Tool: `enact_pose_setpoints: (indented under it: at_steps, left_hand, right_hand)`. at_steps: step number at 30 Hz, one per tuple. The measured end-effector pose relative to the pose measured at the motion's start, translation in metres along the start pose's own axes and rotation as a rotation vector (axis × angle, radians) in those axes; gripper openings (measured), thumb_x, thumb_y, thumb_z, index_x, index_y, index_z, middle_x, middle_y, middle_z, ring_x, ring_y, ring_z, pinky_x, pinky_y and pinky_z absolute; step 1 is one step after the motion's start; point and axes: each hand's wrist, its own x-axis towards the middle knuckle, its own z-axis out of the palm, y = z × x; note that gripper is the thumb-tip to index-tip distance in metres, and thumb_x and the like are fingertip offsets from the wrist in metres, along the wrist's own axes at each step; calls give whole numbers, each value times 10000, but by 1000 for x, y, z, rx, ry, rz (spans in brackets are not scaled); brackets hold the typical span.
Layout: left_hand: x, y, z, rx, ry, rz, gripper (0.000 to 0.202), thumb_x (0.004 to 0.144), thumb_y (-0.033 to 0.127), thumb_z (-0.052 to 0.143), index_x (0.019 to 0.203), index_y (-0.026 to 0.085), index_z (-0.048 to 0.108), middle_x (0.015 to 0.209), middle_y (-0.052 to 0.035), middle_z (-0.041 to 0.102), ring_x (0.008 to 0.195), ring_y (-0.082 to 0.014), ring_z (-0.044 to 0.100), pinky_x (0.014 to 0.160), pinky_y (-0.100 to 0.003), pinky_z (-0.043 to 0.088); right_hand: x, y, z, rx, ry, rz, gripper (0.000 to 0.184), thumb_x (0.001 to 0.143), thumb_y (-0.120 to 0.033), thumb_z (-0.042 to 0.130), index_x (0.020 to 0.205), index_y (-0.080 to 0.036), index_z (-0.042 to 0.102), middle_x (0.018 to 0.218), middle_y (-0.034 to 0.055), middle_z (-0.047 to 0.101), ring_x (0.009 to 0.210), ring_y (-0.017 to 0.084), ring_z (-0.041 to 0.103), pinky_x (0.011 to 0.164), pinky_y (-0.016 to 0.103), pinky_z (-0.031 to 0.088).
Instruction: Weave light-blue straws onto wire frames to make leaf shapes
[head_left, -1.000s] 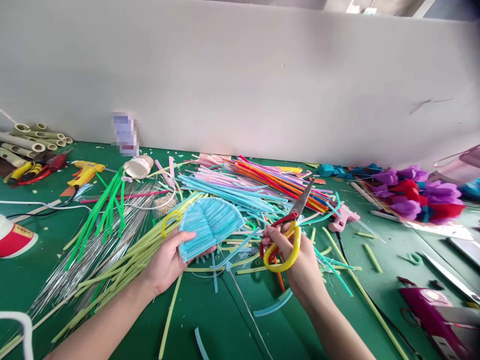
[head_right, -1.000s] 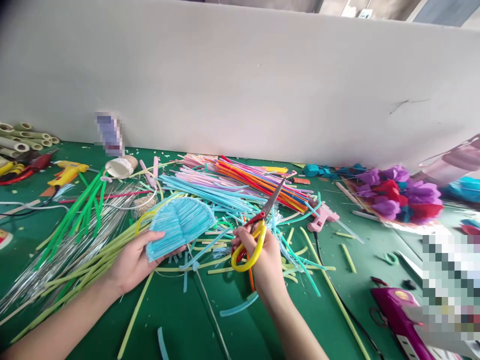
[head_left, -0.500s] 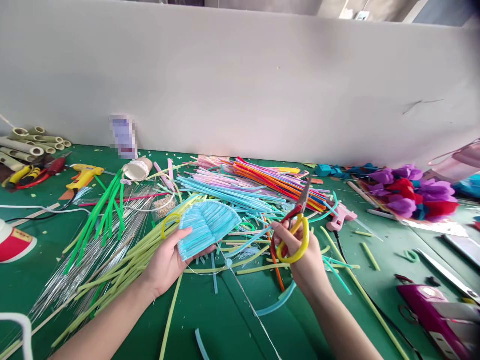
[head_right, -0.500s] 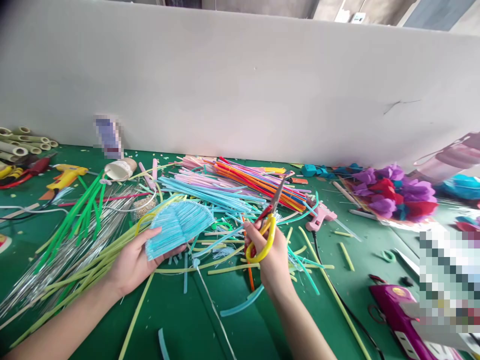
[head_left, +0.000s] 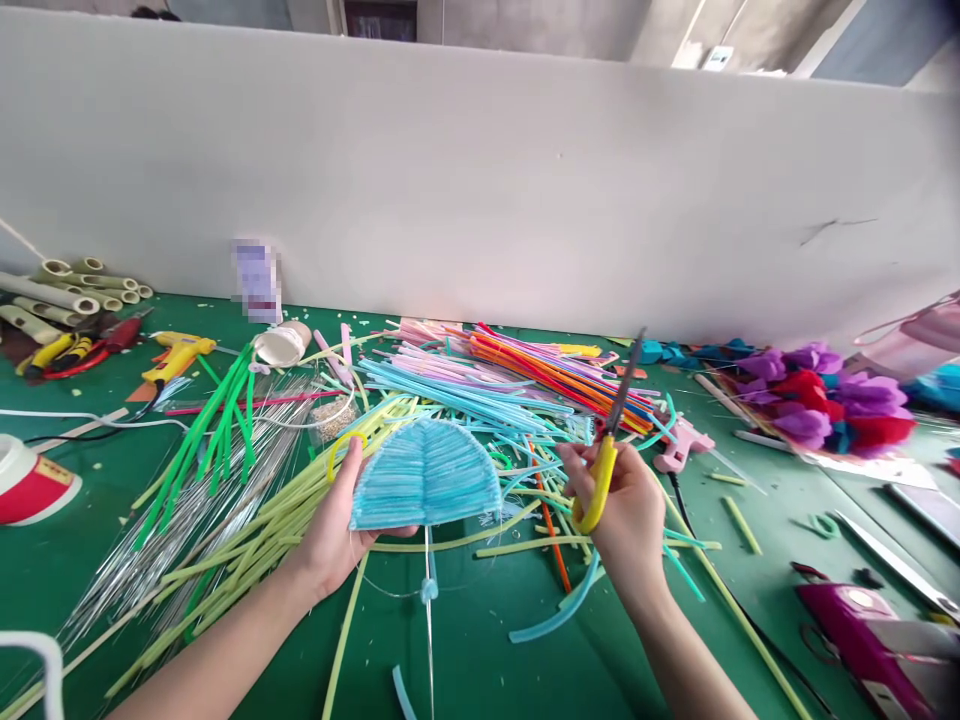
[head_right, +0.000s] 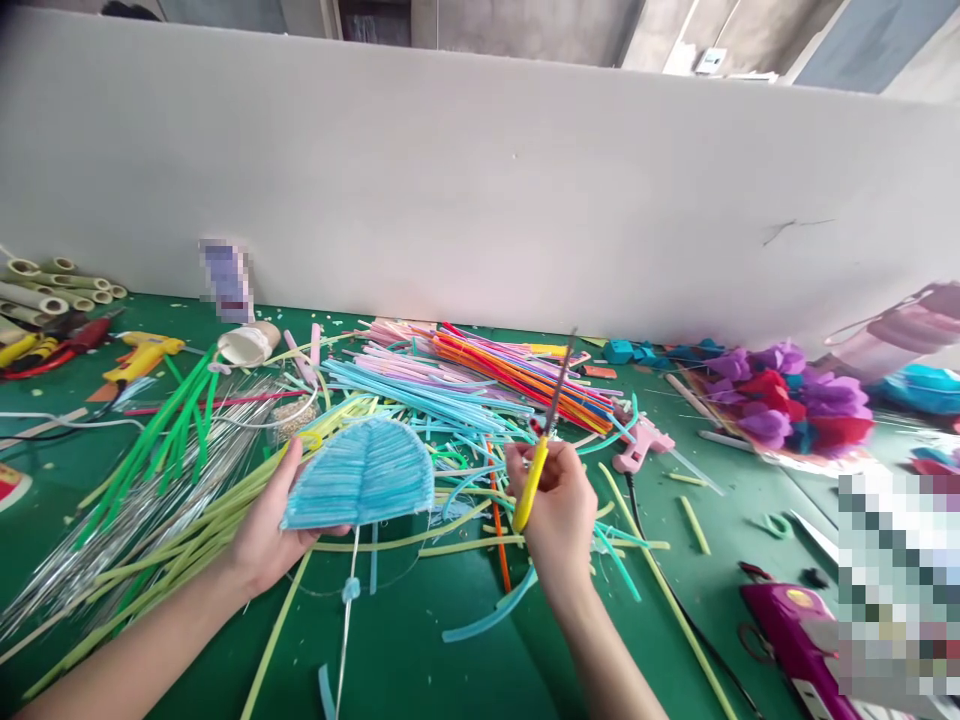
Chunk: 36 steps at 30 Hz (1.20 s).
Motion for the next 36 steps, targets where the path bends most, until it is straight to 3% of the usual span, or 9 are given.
enact_pose_setpoints:
  at_steps: [4, 7, 11, 16, 20, 28, 36]
  left_hand:
    - [0, -4, -2, 63, -15, 7, 538, 936, 591, 433, 1208, 186, 660, 867, -94, 779, 663, -223, 733, 527, -307, 615]
    - [0, -7, -1, 82, -33, -13, 579, 918, 622, 441, 1254, 195, 642, 922, -113, 781, 776, -248, 748, 561, -288, 612]
    - [-1, -8, -2, 138, -111, 10, 525, 933, 593, 444, 1206, 199, 660, 937, -114, 780, 824, -248, 749, 611, -283, 612]
    - [-4, -4, -2, 282, -211, 62, 337, 915, 483, 545, 935, 169, 664, 836, -103, 767, 710, -238, 746, 582, -294, 596]
    - [-6, -1, 2, 416, -224, 157, 245, 889, 393, 613, 785, 171, 613, 780, -68, 734, 708, -215, 732, 575, -266, 577]
    - [-4, -3, -2, 469, -242, 194, 241, 907, 344, 592, 727, 183, 587, 639, -1, 659, 556, -156, 665, 557, -258, 540]
    - [-4, -6, -3, 551, -181, 247, 307, 879, 383, 607, 655, 185, 536, 556, 11, 628, 449, -127, 605, 476, -229, 462]
  right_hand:
    - [-26, -11, 19, 113, -355, 189, 441, 660, -488, 821, 736, -224, 476, 533, -67, 543, 402, 105, 500, 390, 217, 397]
    - [-39, -11, 30, 193, -446, 281, 465, 646, -501, 822, 731, -228, 456, 517, -93, 480, 398, 92, 464, 394, 215, 393]
    - [-37, -7, 29, 229, -412, 291, 471, 645, -497, 824, 749, -226, 453, 548, -91, 476, 413, 90, 460, 403, 218, 378]
    - [-20, -5, 15, 296, -287, 224, 436, 673, -436, 827, 764, -225, 457, 541, -81, 492, 432, 94, 474, 417, 213, 372]
    - [-17, -5, 11, 314, -263, 202, 405, 703, -417, 814, 771, -235, 458, 534, -85, 490, 431, 103, 474, 427, 225, 382]
    - [-21, -2, 14, 282, -323, 198, 412, 701, -418, 818, 774, -232, 457, 570, -79, 512, 451, 112, 502, 450, 225, 373]
    - [-23, -1, 16, 331, -323, 219, 381, 721, -376, 813, 783, -225, 468, 622, -78, 517, 473, 96, 516, 454, 209, 398]
